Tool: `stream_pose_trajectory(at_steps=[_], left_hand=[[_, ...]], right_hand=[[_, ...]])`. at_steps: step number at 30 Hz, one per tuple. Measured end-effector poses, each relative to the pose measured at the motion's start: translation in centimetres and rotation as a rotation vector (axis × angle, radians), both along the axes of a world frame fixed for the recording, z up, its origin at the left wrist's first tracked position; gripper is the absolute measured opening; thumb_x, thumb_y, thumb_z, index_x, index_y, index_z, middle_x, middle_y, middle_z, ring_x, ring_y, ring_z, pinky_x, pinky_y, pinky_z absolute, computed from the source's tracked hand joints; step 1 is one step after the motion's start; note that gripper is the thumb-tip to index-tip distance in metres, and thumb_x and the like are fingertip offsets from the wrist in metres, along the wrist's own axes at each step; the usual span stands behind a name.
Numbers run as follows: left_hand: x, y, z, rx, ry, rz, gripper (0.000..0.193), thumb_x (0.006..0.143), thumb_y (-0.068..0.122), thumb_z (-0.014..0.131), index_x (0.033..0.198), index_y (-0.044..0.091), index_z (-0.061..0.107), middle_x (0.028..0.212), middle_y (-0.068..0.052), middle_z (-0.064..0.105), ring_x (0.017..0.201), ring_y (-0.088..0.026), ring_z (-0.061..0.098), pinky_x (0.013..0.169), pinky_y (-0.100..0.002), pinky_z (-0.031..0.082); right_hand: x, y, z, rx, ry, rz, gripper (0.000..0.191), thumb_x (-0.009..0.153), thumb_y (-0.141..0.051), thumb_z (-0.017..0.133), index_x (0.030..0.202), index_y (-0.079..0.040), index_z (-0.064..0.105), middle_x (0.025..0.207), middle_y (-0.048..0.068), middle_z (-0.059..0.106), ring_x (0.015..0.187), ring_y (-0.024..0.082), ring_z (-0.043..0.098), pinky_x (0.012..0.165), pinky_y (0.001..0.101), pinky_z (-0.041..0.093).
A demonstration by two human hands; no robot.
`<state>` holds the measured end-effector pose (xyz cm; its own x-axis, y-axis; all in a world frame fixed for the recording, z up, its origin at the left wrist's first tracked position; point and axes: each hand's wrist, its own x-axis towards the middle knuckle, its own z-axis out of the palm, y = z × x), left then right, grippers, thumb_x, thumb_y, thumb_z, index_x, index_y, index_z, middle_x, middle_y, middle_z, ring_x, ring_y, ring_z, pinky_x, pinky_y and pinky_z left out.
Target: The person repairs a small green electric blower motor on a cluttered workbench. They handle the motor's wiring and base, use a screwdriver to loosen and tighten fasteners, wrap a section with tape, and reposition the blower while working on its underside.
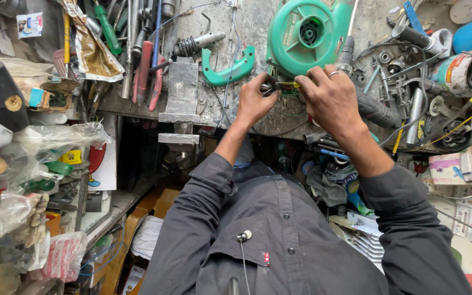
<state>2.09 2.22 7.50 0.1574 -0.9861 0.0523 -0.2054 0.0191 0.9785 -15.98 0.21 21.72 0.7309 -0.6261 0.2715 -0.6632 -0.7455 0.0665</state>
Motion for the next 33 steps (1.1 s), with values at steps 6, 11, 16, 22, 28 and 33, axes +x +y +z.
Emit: stream_pose_trajectory(at_steps=[6, 11, 16, 22, 28, 33], left_hand=[[0.0, 0.0, 0.1, -0.007, 0.011, 0.002, 0.024, 0.078, 0.016, 0.078, 0.095, 0.003, 0.068, 0.085, -0.011, 0.077, 0.079, -0.019, 0.080, 0.071, -0.032, 0.062], [0.0, -0.2, 0.0, -0.001, 0.024, 0.000, 0.023, 0.078, 0.017, 0.078, 0.094, 0.003, 0.068, 0.082, -0.011, 0.077, 0.079, -0.019, 0.080, 0.070, -0.033, 0.061], [-0.2, -0.2, 0.1, 0.001, -0.021, 0.007, 0.026, 0.077, 0.019, 0.080, 0.093, 0.002, 0.067, 0.081, -0.011, 0.076, 0.077, -0.018, 0.078, 0.068, -0.033, 0.059], [-0.2, -0.2, 0.4, 0.062, -0.057, 0.022, 0.031, 0.077, 0.024, 0.083, 0.091, 0.002, 0.066, 0.080, -0.011, 0.076, 0.076, -0.017, 0.077, 0.067, -0.033, 0.058], [-0.3, -0.3, 0.1, 0.070, -0.030, 0.037, 0.030, 0.072, 0.023, 0.083, 0.089, 0.003, 0.069, 0.081, -0.010, 0.077, 0.077, -0.018, 0.078, 0.069, -0.034, 0.059], [-0.3, -0.6, -0.1, 0.087, -0.014, 0.032, 0.028, 0.074, 0.024, 0.082, 0.089, 0.004, 0.069, 0.082, -0.010, 0.078, 0.078, -0.018, 0.080, 0.070, -0.034, 0.060]], right_hand=[[0.4, -0.3, -0.3, -0.026, 0.119, 0.015, 0.028, 0.086, -0.012, 0.066, 0.113, -0.014, 0.074, 0.104, 0.003, 0.063, 0.101, 0.023, 0.060, 0.081, 0.0358, 0.047], [1.3, -0.6, 0.5, -0.092, 0.207, 0.048, 0.023, 0.087, -0.015, 0.065, 0.108, -0.012, 0.072, 0.102, 0.004, 0.061, 0.101, 0.022, 0.059, 0.083, 0.0350, 0.046], [3.5, -0.5, 0.7, -0.260, 0.381, 0.129, 0.013, 0.088, -0.020, 0.064, 0.094, -0.010, 0.069, 0.095, 0.004, 0.058, 0.096, 0.019, 0.058, 0.085, 0.0333, 0.043], [5.4, -1.4, -0.3, -0.274, 0.578, 0.150, 0.015, 0.080, -0.023, 0.065, 0.082, -0.010, 0.072, 0.084, 0.003, 0.059, 0.087, 0.018, 0.058, 0.075, 0.0316, 0.042], [5.1, -3.6, -1.5, 0.195, 0.632, 0.036, 0.011, 0.081, -0.014, 0.067, 0.075, -0.009, 0.074, 0.073, 0.011, 0.064, 0.072, 0.025, 0.067, 0.060, 0.0381, 0.051], [4.3, -3.3, -1.0, 0.131, 0.488, 0.086, 0.011, 0.085, -0.014, 0.067, 0.081, -0.006, 0.073, 0.076, 0.012, 0.064, 0.069, 0.025, 0.068, 0.056, 0.0368, 0.054]])
